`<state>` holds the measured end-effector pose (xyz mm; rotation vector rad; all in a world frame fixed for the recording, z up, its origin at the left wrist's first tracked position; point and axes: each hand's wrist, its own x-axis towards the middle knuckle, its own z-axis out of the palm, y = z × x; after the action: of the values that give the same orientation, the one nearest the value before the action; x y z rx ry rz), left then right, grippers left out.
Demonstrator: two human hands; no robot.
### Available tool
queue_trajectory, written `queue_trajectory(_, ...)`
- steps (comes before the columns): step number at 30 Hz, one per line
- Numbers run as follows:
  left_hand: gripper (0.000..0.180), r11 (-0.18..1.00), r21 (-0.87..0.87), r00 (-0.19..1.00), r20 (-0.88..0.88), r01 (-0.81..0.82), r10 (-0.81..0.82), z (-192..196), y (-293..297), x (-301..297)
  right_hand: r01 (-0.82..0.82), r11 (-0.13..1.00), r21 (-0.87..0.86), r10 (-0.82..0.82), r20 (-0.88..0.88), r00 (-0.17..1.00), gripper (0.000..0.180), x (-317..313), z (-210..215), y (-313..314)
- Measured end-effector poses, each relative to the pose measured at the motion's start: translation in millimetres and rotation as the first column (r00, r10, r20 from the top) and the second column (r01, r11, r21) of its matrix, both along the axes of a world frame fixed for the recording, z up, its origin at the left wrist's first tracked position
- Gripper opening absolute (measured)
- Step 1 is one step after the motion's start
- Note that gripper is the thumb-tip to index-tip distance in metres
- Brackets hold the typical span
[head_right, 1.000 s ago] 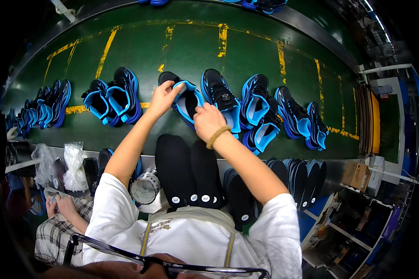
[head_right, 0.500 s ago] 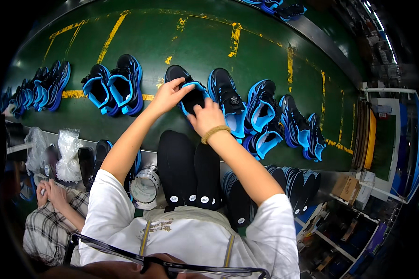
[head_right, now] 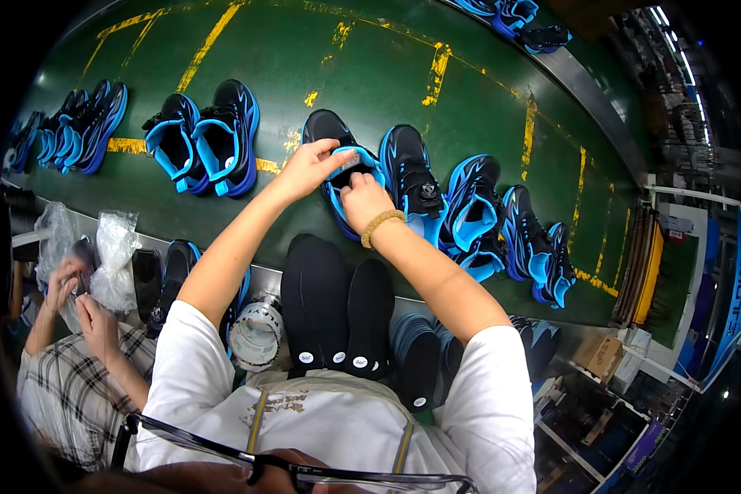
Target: The person picks up insoles from a stack, places them inside several blue and black shoes, and then gathers the insoles to place them inside a plastic bag before putting the bag onto a metal shelf.
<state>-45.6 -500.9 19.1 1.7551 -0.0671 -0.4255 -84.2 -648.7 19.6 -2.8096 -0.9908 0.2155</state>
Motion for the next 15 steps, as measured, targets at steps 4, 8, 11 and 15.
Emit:
queue_trajectory(4, 0.048, 0.997, -0.067, 0.999, 0.010, -0.043, 0.044, -8.6, -5.7, -1.6, 0.084, 0.996, 0.029, -0.086, 0.063, 0.994, 0.011, 8.3, -10.9, 2.1)
queue_trajectory(8, 0.032, 0.995, -0.102, 0.998, 0.068, 0.010, -0.003, -17.1, -0.2, 1.5, 0.125, 0.980, -0.158, -0.150, -0.156, 0.976, 0.015, 12.8, -11.7, 12.0)
queue_trajectory(11, 0.026, 0.990, 0.141, 0.980, 0.195, 0.012, -0.039, -11.3, -5.2, -2.3, -0.083, 0.806, -0.586, -0.152, -0.341, 0.928, 0.026, 15.0, -1.0, 17.2)
queue_trajectory(15, 0.027, 0.969, 0.248, 0.977, 0.205, 0.007, -0.060, -9.8, -8.5, -7.1, -0.181, 0.695, -0.696, -0.095, -0.338, 0.936, 0.030, 7.5, -5.6, 17.9)
